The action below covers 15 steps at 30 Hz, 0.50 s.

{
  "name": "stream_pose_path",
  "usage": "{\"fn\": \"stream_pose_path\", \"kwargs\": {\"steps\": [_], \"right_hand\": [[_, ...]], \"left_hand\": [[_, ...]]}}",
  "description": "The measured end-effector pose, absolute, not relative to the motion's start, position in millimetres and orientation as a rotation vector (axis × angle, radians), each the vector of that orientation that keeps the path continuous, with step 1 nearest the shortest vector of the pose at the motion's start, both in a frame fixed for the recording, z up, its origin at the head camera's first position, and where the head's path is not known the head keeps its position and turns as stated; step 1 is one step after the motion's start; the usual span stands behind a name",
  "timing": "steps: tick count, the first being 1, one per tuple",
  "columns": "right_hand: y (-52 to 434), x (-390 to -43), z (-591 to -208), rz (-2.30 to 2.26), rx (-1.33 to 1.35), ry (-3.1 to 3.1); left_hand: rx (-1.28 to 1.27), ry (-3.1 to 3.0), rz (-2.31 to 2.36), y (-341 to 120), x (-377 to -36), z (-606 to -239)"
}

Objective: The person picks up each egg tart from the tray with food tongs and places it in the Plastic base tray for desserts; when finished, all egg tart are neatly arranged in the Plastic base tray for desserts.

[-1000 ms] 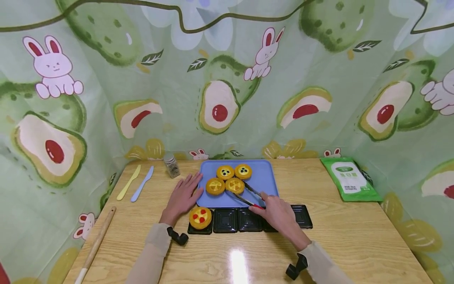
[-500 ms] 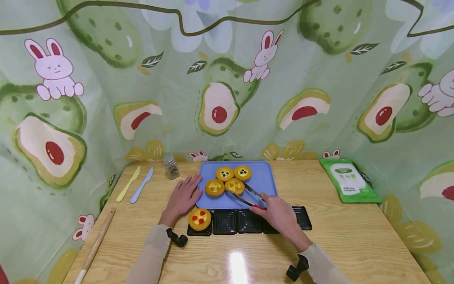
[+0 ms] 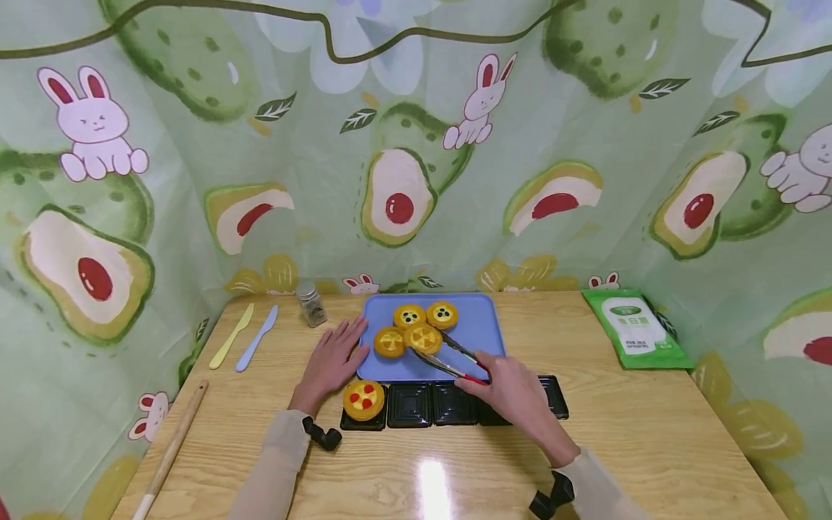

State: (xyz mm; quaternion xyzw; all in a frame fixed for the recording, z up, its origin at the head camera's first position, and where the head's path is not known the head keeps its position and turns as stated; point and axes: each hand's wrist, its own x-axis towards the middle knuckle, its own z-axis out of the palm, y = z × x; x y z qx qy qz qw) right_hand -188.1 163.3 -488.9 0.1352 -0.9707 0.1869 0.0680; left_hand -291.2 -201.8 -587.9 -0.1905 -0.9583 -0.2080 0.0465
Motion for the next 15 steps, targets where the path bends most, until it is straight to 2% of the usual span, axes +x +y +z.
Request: {"fn": "stream_pose_path", "kwargs": {"steps": [15], "right_hand": [[163, -156, -476, 0.515, 0.444, -2.952]], "left_hand": [[-0.583, -2.940, -0.636, -203, -291, -589]]}}
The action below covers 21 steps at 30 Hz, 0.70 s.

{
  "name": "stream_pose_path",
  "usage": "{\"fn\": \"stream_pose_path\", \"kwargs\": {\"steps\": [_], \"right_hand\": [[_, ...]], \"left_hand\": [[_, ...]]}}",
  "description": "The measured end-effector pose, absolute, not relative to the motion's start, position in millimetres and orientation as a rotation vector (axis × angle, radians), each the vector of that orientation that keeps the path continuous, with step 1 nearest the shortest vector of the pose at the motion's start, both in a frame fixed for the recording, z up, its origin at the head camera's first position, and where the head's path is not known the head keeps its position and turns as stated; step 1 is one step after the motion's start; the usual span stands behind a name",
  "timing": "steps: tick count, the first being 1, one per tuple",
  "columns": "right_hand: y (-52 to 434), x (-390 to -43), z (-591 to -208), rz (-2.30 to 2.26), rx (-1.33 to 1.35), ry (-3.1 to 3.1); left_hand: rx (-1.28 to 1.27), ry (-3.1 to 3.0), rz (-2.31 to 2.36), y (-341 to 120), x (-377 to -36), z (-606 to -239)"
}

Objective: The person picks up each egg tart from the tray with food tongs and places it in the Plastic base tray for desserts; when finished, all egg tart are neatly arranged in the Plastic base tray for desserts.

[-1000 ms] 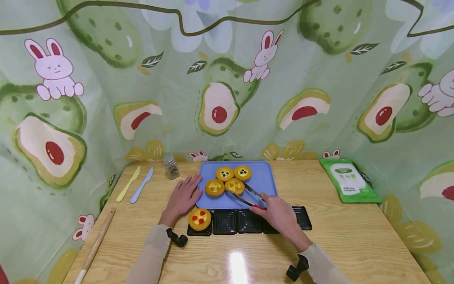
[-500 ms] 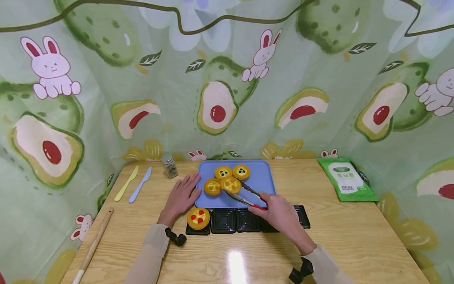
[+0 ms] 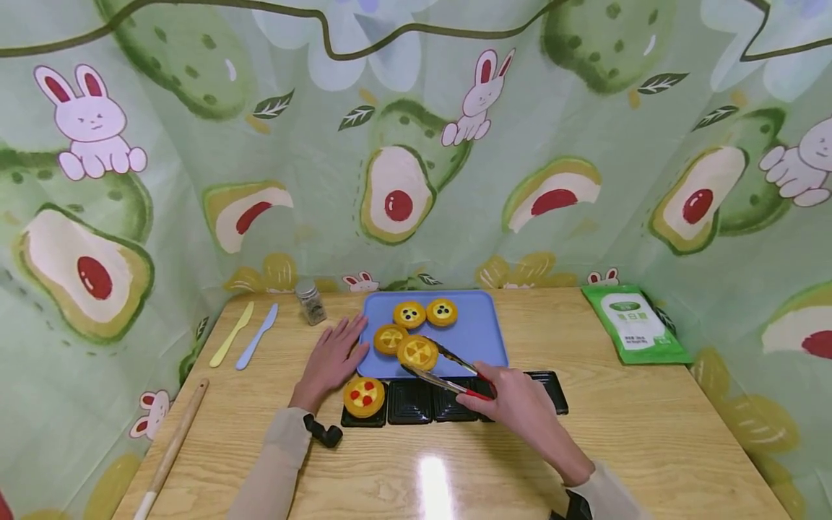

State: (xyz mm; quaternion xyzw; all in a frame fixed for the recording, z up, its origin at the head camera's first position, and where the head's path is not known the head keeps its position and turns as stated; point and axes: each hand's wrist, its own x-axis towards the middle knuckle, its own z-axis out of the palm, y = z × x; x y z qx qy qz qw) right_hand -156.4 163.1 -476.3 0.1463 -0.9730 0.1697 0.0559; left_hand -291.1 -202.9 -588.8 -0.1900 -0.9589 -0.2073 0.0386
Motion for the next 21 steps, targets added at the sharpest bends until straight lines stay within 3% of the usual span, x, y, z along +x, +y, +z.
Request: {"fn": "stream_pose_path", "kwargs": {"steps": [21], "right_hand": [[153, -126, -505, 0.476, 0.494, -3.012]], "left_hand": [[-0.587, -2.916, -0.648, -201, -289, -586]]}}
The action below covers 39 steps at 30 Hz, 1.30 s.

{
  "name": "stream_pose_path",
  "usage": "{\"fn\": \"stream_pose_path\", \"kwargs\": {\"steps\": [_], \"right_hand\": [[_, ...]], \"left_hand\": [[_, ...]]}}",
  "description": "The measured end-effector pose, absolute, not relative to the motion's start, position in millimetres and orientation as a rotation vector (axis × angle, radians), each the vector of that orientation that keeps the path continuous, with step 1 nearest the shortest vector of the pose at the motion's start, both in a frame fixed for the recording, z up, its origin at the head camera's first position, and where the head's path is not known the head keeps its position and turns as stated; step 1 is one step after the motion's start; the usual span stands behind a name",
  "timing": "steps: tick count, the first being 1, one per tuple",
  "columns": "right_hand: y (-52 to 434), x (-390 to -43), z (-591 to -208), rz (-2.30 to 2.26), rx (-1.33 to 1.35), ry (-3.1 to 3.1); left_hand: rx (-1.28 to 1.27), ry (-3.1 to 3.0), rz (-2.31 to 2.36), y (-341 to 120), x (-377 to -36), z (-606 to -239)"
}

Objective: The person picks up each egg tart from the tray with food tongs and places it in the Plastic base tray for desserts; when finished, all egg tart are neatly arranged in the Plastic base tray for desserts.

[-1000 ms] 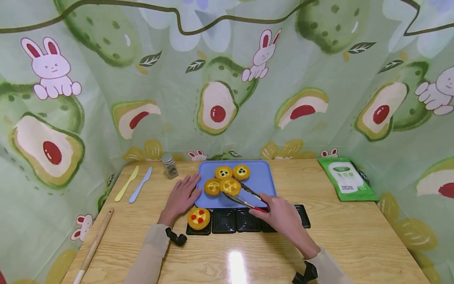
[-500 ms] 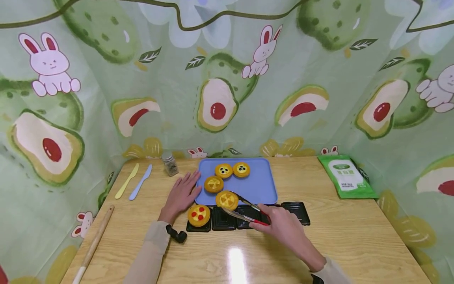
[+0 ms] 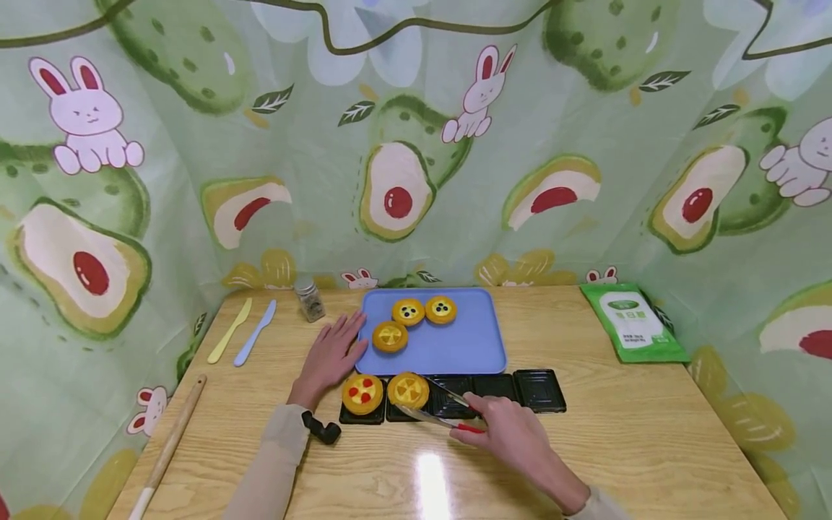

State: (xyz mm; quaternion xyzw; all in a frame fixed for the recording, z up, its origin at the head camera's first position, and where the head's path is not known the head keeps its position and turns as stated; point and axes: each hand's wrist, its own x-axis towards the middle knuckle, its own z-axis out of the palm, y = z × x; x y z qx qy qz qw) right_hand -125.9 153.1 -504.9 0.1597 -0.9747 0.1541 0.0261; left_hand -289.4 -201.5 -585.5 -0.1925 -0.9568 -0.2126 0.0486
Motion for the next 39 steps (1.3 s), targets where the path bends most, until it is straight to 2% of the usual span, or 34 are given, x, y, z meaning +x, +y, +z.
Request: {"fn": "stream_pose_path", "kwargs": {"steps": [21, 39], "right_hand": [[152, -126, -507, 0.446, 0.481, -3.012], [159, -128, -489, 0.604, 0.422, -2.971]], "left_hand": [[-0.591, -2.896, -0.666, -202, -292, -592], [-0.599, -2.886, -0.672, -202, -292, -591]]}}
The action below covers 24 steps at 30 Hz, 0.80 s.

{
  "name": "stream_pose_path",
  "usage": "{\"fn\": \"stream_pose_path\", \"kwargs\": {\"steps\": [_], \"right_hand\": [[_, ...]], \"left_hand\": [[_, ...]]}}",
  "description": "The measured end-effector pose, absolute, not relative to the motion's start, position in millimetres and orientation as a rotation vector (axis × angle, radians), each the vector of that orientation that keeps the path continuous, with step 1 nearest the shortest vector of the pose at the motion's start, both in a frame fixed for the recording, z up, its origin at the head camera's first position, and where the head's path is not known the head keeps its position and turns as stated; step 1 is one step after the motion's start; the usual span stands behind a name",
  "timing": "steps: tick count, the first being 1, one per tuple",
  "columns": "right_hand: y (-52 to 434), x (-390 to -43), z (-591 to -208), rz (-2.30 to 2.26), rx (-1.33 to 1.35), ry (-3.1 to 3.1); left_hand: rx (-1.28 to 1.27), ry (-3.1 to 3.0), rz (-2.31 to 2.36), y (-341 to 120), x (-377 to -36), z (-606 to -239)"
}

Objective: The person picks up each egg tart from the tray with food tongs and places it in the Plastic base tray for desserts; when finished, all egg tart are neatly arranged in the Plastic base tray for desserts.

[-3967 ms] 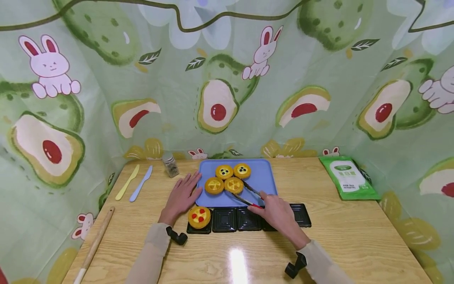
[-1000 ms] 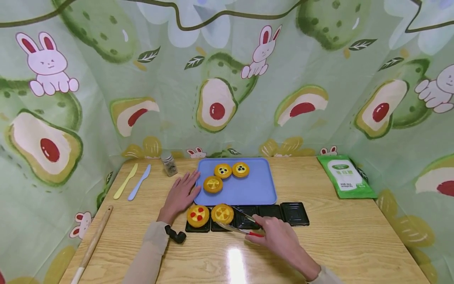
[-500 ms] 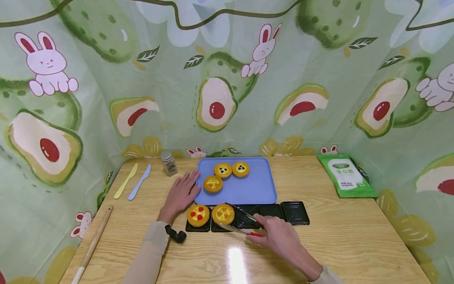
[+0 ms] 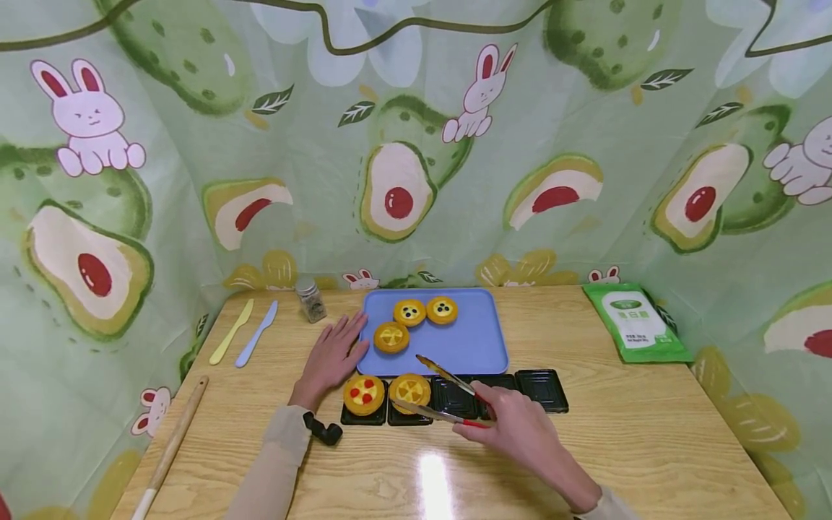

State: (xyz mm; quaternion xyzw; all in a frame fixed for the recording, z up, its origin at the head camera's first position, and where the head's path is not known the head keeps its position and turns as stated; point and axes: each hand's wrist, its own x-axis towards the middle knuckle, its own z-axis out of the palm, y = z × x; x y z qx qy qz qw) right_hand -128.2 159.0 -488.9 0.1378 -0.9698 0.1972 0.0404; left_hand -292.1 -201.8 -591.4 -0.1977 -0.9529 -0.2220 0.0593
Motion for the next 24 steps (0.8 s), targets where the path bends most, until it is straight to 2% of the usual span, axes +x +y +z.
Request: {"fn": "stream_pose_path", "kwargs": {"steps": [10, 24], "right_hand": [[167, -144, -483, 0.653, 0.292, -2.966], [183, -184, -499, 0.589, 0.292, -2.894]], "left_hand": [[-0.594, -2.907, -0.655, -203, -293, -593], [-0.598, -2.897, -0.660, -203, -293, -594]]}}
